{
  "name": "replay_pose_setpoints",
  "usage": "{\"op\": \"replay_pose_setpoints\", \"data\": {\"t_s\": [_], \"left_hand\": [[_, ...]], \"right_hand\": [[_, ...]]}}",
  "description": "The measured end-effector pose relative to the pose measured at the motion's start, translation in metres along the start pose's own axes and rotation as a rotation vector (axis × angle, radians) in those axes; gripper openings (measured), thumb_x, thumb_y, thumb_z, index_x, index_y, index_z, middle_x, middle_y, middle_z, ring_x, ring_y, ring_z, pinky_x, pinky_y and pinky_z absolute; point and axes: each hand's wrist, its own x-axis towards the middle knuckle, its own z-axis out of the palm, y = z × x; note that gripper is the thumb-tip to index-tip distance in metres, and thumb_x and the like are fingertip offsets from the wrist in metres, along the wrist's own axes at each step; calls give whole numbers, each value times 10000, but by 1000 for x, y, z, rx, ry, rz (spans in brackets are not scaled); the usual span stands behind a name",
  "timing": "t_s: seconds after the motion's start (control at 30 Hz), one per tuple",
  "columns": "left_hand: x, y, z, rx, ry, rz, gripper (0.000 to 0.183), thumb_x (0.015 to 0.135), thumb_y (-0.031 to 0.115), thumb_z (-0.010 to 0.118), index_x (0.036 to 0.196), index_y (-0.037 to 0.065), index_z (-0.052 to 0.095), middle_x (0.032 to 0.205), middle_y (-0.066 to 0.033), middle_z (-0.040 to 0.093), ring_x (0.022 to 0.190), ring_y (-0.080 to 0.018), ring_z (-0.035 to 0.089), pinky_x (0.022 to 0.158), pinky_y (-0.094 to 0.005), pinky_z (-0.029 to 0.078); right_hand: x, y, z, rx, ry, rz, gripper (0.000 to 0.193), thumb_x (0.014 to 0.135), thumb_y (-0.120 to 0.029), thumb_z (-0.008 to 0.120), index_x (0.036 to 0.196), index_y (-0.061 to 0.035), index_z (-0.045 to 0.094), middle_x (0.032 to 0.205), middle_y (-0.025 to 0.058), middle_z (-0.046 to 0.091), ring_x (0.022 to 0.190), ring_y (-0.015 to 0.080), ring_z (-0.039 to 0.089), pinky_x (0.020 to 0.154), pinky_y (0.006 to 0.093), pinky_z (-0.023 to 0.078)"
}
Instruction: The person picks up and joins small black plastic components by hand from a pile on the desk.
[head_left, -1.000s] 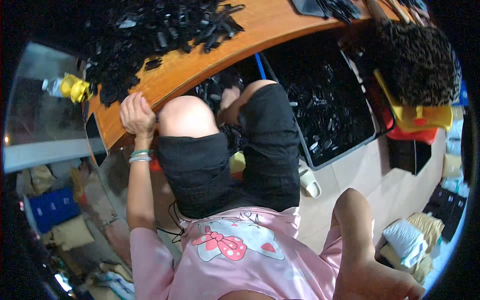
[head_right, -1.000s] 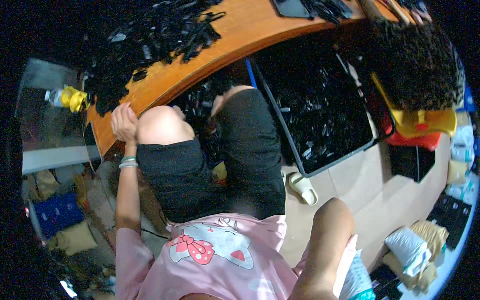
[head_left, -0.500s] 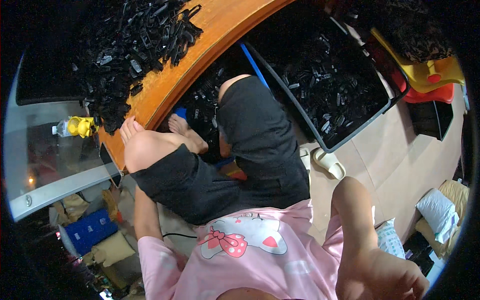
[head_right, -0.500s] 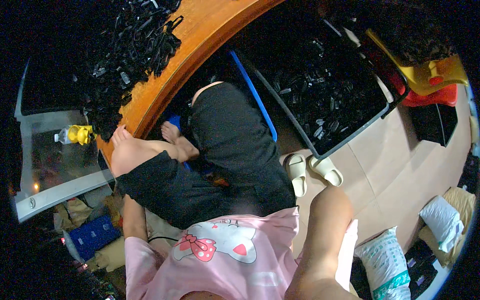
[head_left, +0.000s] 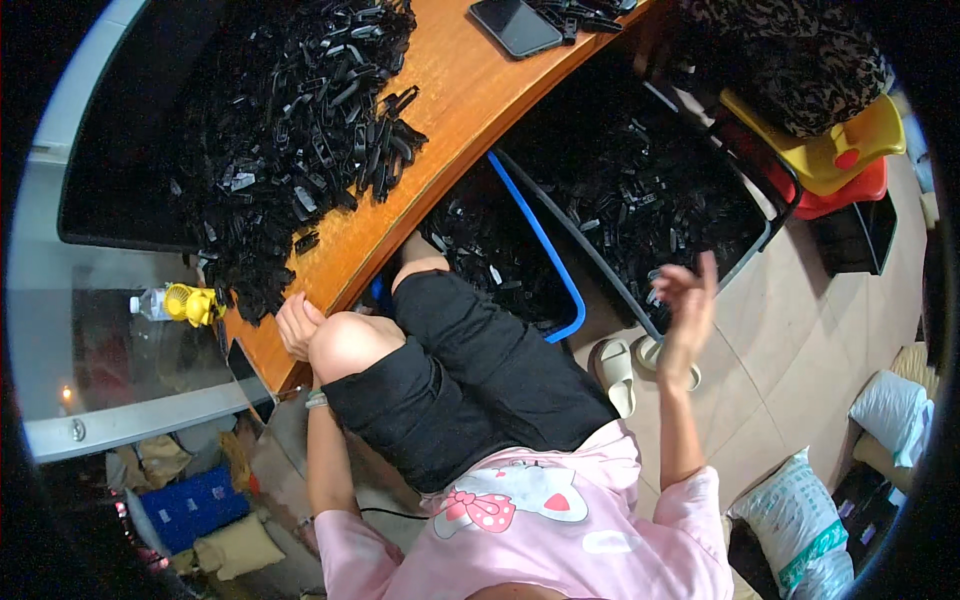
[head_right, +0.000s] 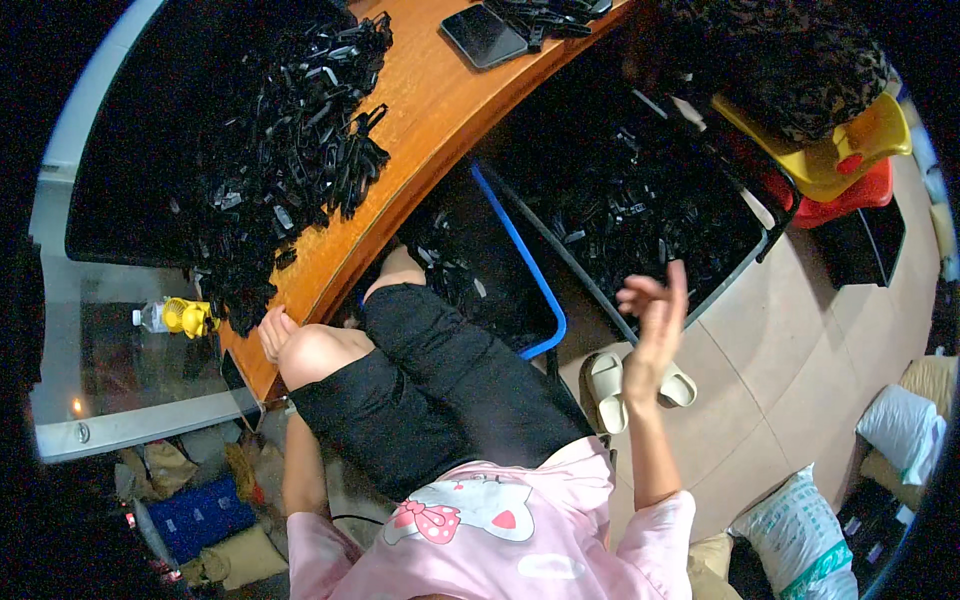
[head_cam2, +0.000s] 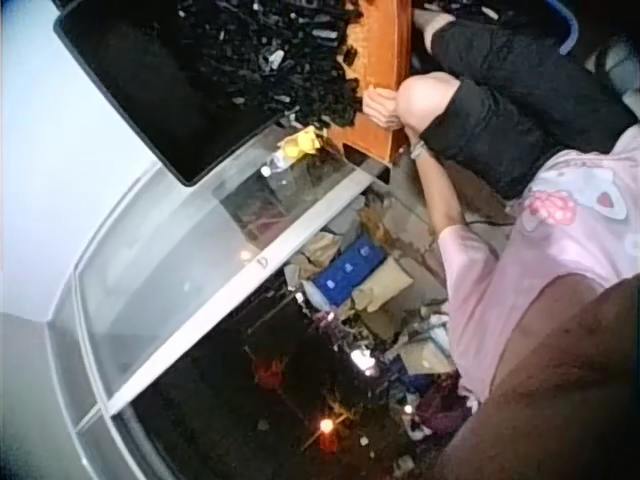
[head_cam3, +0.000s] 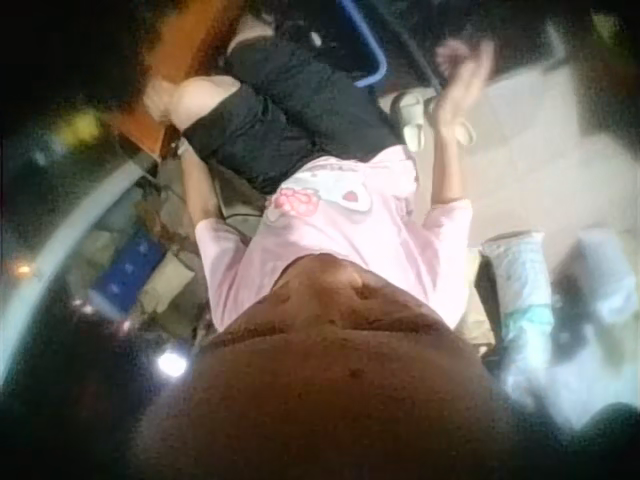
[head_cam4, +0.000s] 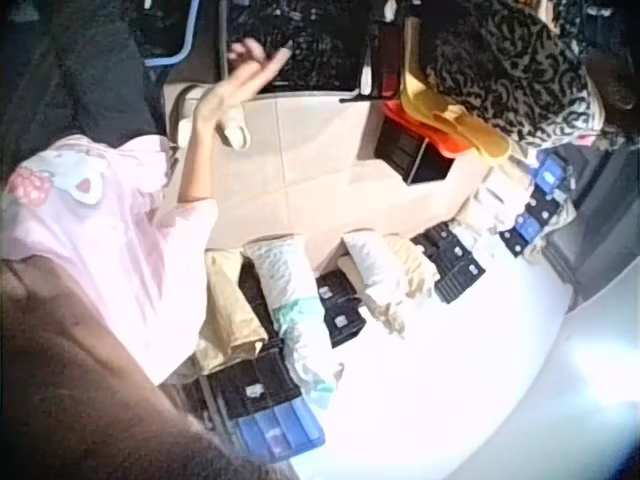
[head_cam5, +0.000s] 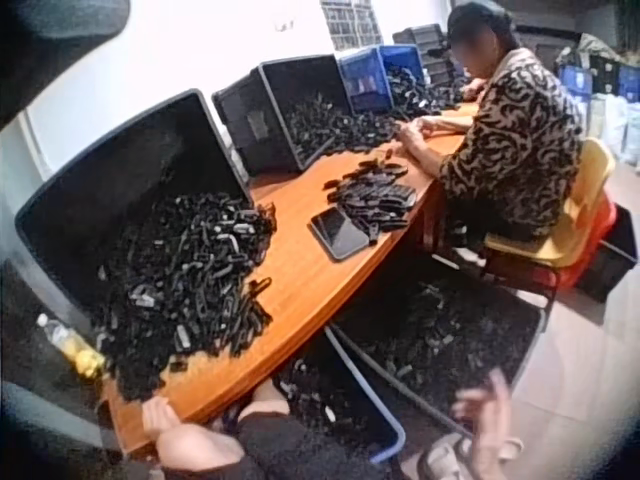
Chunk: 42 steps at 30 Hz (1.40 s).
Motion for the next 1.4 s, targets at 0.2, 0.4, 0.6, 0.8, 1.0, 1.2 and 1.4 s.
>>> {"op": "replay_pose_setpoints", "data": {"t_s": [0.2, 0.4, 0.6, 0.8, 1.0, 1.2, 1.4], "left_hand": [[9, 11, -7, -43, -39, -3, 212, 911, 130, 448, 946, -6, 607, 942, -149, 605, 889, -333, 568, 781, -430, 458], [6, 0, -7, -71, -80, 28, 191, 894, 99, 460, 967, 1, 607, 954, -149, 603, 898, -330, 565, 785, -429, 457], [5, 2, -5, -62, -59, 60, 187, 889, 98, 464, 947, -2, 611, 939, -143, 607, 888, -322, 568, 782, -425, 458], [3, -1, -4, -43, -35, 33, 184, 888, 100, 463, 930, 0, 612, 927, -137, 608, 875, -317, 568, 773, -418, 460], [11, 11, -9, -58, -82, -4, 181, 894, 116, 468, 942, 10, 606, 943, -135, 604, 888, -316, 564, 778, -419, 455], [8, 5, -9, -60, -53, 7, 191, 905, 136, 465, 949, 11, 603, 951, -136, 602, 896, -320, 562, 783, -420, 451], [2, 2, -7, -90, -16, 6, 195, 904, 144, 469, 958, 14, 604, 962, -130, 602, 902, -315, 561, 783, -417, 454]], "right_hand": [[-46, 57, 6, -99, -249, 271, 420, 990, -210, 389, 1367, -26, 367, 964, 87, 591, 774, 113, 557, 715, 233, 456], [-45, 75, 11, -22, -276, 403, 418, 991, -228, 394, 1342, 0, 393, 929, 73, 596, 769, 103, 540, 725, 230, 447], [-58, 87, 7, -18, -294, 528, 397, 979, -216, 424, 1307, 6, 439, 893, 51, 597, 756, 86, 525, 712, 230, 453], [-73, 102, 7, 17, -281, 553, 379, 970, -178, 445, 1296, 14, 442, 868, 48, 588, 724, 81, 518, 665, 220, 445], [-60, 104, 9, 12, -282, 594, 368, 973, -170, 430, 1280, 32, 453, 886, 65, 597, 750, 94, 541, 691, 230, 452], [-67, 108, 8, -142, -366, 530, 349, 964, -163, 439, 1245, 37, 488, 871, 56, 601, 753, 100, 540, 703, 231, 454], [-81, 126, -1, -87, -322, 545, 331, 962, -159, 447, 1224, 35, 504, 855, 60, 612, 737, 103, 567, 676, 229, 466]]}}
